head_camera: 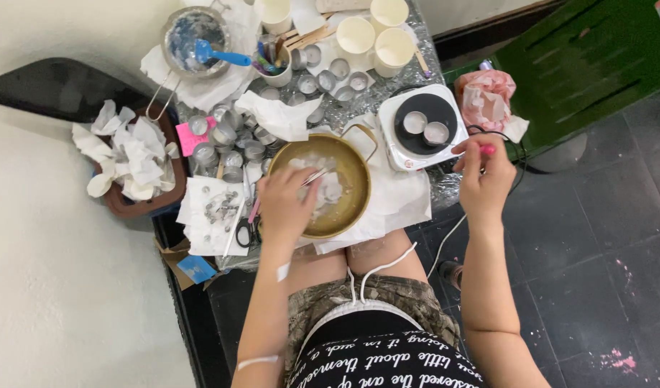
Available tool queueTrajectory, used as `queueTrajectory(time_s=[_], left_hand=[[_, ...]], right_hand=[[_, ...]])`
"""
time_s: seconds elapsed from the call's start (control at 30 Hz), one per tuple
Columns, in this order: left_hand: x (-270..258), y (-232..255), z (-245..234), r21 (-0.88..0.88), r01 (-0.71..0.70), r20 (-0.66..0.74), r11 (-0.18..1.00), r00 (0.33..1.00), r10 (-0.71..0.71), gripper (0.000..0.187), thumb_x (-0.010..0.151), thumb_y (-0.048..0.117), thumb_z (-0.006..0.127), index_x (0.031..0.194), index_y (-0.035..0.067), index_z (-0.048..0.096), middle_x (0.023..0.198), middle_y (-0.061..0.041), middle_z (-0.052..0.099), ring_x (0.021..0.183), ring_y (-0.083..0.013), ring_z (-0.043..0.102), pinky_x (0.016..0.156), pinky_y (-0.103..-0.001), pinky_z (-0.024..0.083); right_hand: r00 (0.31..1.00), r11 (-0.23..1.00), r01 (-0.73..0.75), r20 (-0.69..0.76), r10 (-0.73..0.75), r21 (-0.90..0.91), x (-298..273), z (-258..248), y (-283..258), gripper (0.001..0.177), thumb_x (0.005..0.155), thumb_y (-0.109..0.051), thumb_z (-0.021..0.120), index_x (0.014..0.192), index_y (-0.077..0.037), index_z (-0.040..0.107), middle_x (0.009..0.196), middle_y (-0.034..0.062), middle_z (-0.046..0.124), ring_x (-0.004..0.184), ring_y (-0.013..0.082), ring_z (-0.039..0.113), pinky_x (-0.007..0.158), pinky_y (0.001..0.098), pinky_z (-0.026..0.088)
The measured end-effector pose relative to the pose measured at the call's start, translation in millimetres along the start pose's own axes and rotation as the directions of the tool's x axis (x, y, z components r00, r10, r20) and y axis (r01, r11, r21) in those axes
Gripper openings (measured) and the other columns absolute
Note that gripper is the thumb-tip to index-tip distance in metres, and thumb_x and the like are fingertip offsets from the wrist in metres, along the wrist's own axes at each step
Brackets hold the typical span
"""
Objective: Cleaning small metal candle containers with a cloth and placing them on a hot plate for wax preparation.
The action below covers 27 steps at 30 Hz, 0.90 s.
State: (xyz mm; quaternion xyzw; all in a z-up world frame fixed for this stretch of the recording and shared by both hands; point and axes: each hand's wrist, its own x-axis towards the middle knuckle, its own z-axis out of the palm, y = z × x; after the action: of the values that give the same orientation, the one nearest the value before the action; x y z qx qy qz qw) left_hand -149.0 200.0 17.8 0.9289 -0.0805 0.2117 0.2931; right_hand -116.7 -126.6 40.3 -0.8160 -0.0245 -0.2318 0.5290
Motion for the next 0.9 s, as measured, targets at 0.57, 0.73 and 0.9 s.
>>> queueTrajectory(time_s=[0.57,0.73,0.9], left_hand=[[-94,-52,-91,0.099,0.323,-0.267,0.941,0.92,-0.287,0.015,0.091,0.021,0.079,0.105,0.015,0.076,0.095,0.0,0.07,0.091,-0.021,0.066,0.085,-0.038,0.038],[-99,-61,-88,0.108,0.351,-0.263,0.93,0.912,-0.314,0.016,0.091,0.021,0.079,0.106,0.015,0.076,0.094,0.0,0.069,0.088,-0.0196,0.066,0.085,-0.039,0.038],[-96,-59,-78,0.061,0.347,-0.28,0.936,0.906,-0.318,0.016,0.091,0.022,0.079,0.105,0.016,0.074,0.094,0.002,0.068,0.09,-0.02,0.065,0.087,-0.038,0.039]], right_hand=[[0.848,0.993,0.027,0.523,-0.081,0.111,-79,135,-70,0.01,0.104,0.0,0.057,0.111,0.001,0.065,0.101,0.0109,0.072,0.076,0.0139,0.069,0.069,0.0259,0.053],[0.829,0.993,-0.001,0.556,-0.064,0.116,-82,125,-46,0.012,0.107,0.001,0.055,0.114,0.001,0.064,0.106,0.0103,0.072,0.08,0.0126,0.068,0.071,0.0255,0.054],[0.869,0.998,0.012,0.493,-0.042,0.064,-81,111,-37,0.011,0.112,-0.001,0.055,0.118,0.002,0.065,0.101,0.0095,0.07,0.081,0.0114,0.064,0.072,0.0245,0.05]])
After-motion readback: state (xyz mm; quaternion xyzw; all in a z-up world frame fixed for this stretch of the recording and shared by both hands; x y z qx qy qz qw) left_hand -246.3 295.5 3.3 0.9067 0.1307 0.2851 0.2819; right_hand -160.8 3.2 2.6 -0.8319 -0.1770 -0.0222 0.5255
